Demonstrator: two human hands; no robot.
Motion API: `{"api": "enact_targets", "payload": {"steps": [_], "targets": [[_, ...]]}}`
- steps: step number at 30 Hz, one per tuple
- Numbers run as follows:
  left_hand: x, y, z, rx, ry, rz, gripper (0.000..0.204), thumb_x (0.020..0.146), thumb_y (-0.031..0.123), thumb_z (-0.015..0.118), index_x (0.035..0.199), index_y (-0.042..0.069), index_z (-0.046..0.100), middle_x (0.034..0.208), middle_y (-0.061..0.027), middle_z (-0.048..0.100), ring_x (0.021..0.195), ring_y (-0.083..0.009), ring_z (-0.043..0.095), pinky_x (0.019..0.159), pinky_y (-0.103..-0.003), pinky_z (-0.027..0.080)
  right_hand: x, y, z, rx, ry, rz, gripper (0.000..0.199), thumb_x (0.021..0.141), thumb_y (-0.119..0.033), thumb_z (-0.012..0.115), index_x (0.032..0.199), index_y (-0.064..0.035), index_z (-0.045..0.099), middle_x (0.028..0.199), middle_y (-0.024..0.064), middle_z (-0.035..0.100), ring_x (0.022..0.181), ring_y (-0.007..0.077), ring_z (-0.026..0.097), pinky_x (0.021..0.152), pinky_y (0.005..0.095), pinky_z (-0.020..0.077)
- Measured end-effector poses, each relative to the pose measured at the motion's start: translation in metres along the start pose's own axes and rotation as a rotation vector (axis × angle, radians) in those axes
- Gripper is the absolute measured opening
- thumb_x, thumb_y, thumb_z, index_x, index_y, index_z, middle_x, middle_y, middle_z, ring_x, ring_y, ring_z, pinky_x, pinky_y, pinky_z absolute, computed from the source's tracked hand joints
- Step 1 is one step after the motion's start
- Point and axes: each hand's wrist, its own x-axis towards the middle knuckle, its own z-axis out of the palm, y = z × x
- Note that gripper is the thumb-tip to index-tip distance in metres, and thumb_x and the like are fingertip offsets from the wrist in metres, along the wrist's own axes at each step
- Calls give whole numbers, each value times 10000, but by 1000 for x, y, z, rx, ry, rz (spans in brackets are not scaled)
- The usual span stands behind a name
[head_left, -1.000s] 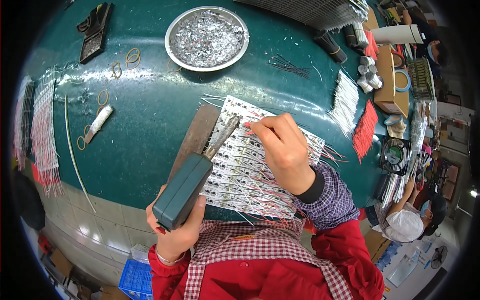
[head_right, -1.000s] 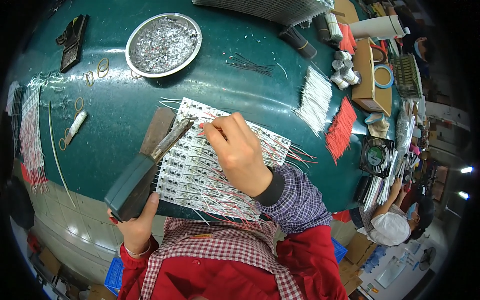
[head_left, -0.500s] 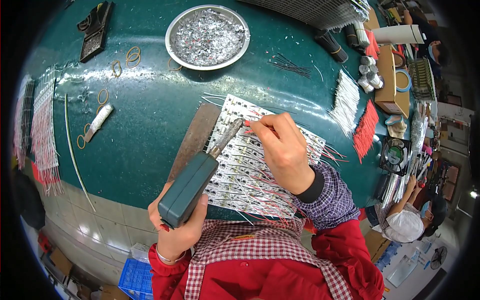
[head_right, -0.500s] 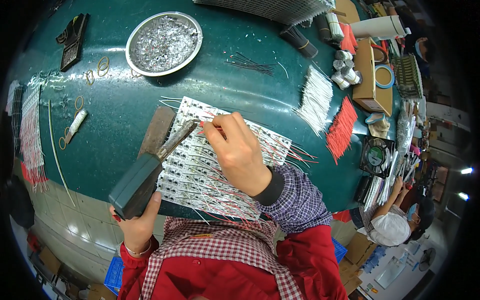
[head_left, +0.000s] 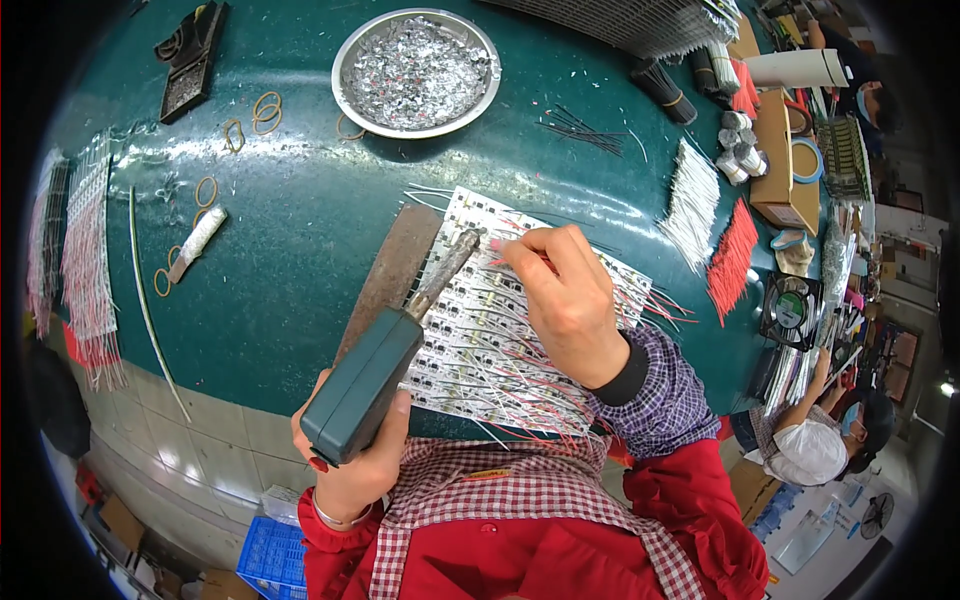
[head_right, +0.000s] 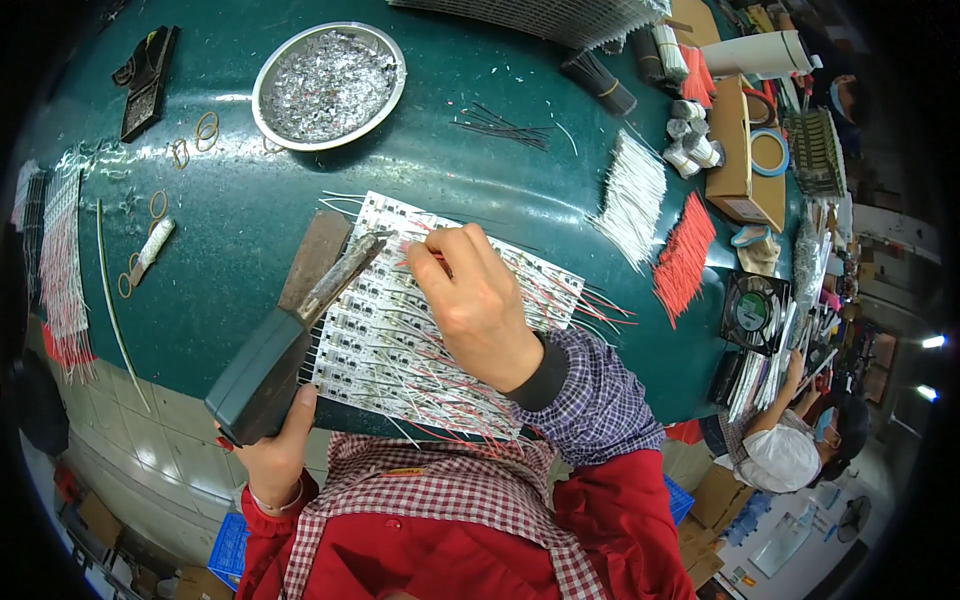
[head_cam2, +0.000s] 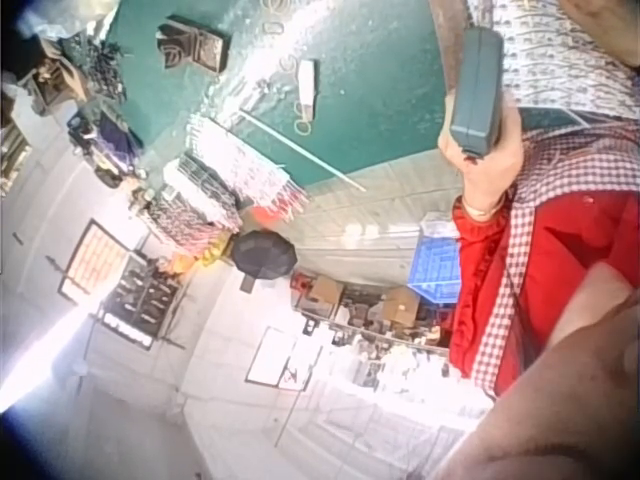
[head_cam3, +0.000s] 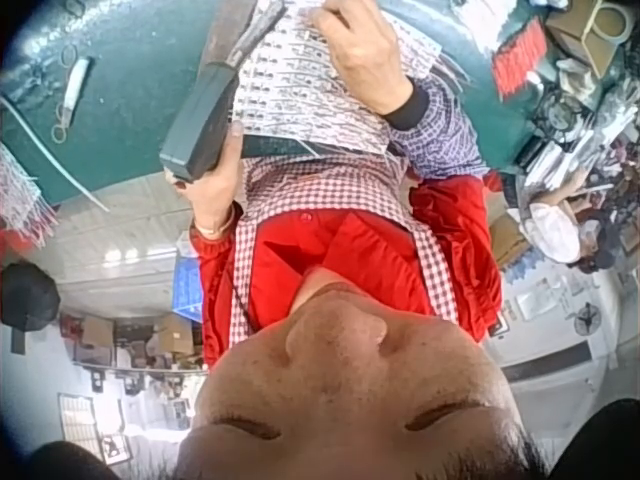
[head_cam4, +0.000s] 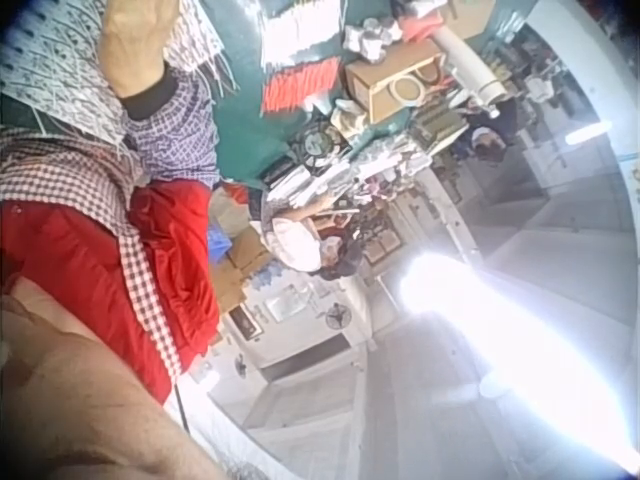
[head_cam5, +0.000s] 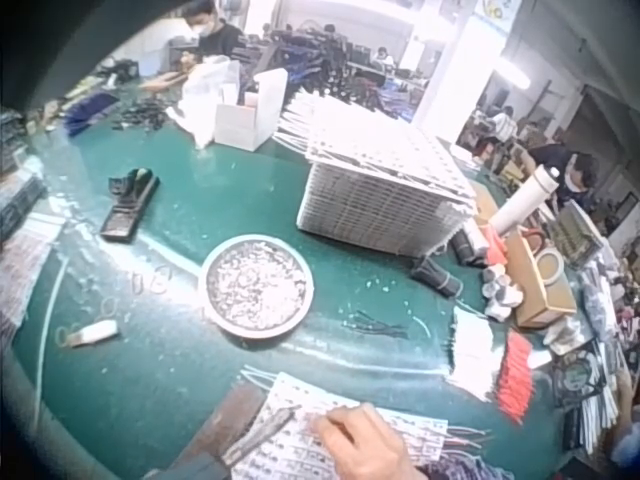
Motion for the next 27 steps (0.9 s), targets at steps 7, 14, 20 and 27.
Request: {"api": "enact_targets", "payload": {"steps": [7, 14, 20, 27], "targets": [[-3, 0, -2, -24, 16, -17, 213, 736, -23, 747, 940, -49, 694, 847, -120, 675, 665, -165, 654, 571, -276, 507, 2, -2, 3, 5, 85, -9, 335, 670, 126, 658, 985, 15, 669, 893, 110, 603, 784, 267, 587, 646, 353, 491], [-8, 1, -5, -8, 37, 23, 207, 740, -40, 738, 943, -49, 700, 855, -129, 679, 669, -177, 657, 581, -277, 509, -5, -11, 0, 54, 95, -18, 374, 641, 133, 648, 995, 15, 669, 866, 104, 601, 749, 264, 576, 622, 352, 477], [-11, 2, -8, -25, -21, -50, 192, 740, -45, 731, 930, -57, 702, 867, -139, 685, 683, -191, 661, 596, -285, 512, -7, -11, 2, 28, 48, -3, 382, 637, 138, 646, 996, 13, 671, 863, 98, 606, 743, 250, 579, 611, 342, 475], [-12, 0, -7, -46, -18, -37, 185, 740, -56, 721, 924, -64, 699, 863, -146, 682, 692, -204, 658, 613, -291, 507, -7, -11, 3, 12, 47, 2, 371, 643, 137, 656, 991, 11, 677, 864, 96, 605, 743, 242, 581, 601, 334, 477]]}}
